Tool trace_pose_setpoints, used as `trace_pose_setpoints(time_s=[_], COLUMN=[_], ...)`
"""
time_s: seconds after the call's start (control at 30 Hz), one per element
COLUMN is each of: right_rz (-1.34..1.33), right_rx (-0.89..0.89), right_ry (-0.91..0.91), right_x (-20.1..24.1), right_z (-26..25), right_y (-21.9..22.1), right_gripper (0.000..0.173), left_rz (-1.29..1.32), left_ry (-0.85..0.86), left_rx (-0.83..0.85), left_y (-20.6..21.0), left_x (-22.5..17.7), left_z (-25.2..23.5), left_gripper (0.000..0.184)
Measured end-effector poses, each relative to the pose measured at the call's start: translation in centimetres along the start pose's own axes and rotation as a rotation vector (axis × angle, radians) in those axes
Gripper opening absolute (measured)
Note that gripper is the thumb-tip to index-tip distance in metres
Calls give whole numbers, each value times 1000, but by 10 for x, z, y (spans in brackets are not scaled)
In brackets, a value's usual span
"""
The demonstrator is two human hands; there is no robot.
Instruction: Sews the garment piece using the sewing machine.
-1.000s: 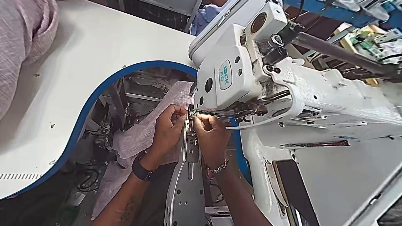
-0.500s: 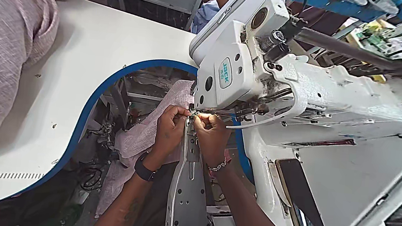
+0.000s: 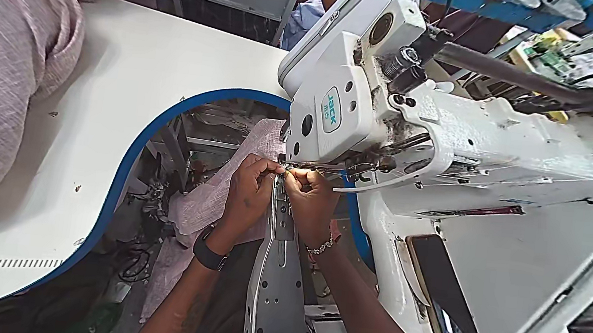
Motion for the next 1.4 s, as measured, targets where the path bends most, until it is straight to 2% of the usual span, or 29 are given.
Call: trace_pose_setpoints(time_s=[0.3,0.57,0.87,0.93,1.07,1.13,1.3,1.4], right_rz=[-58,-67,-88,-96,-172,-264,-381,-332], right_rx=[70,11,-1,27,237,283,325,314], right_ry=[79,33,-10,37,325,402,449,412], right_x=[-5,-3,-2,-3,-9,-14,-17,-17], right_z=[-2,-1,1,-1,-12,-15,-17,-15], right_y=[1,2,2,2,4,7,11,10], right_gripper=[11,12,12,12,11,10,11,10], left_rz=[19,-90,-34,-15,21,13,-73,-196], left_ry=[3,68,71,64,49,96,207,298], left_rx=[-5,-19,-17,-20,-29,-37,81,144], left_y=[-2,-1,0,0,0,0,-6,-6], left_x=[2,-2,0,0,1,2,-1,-7], left_z=[-1,0,1,2,1,-3,-21,-26], left_gripper=[15,18,18,18,15,13,8,4])
Point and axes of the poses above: each hand's wrist, its own z-axis away from the middle knuckle, its own y-axis out of the palm, x = y × z, the point moved 5 cm from there along -z, towards the middle knuckle, and after that the axes turned 14 degrees about y, right-handed, at the moved point
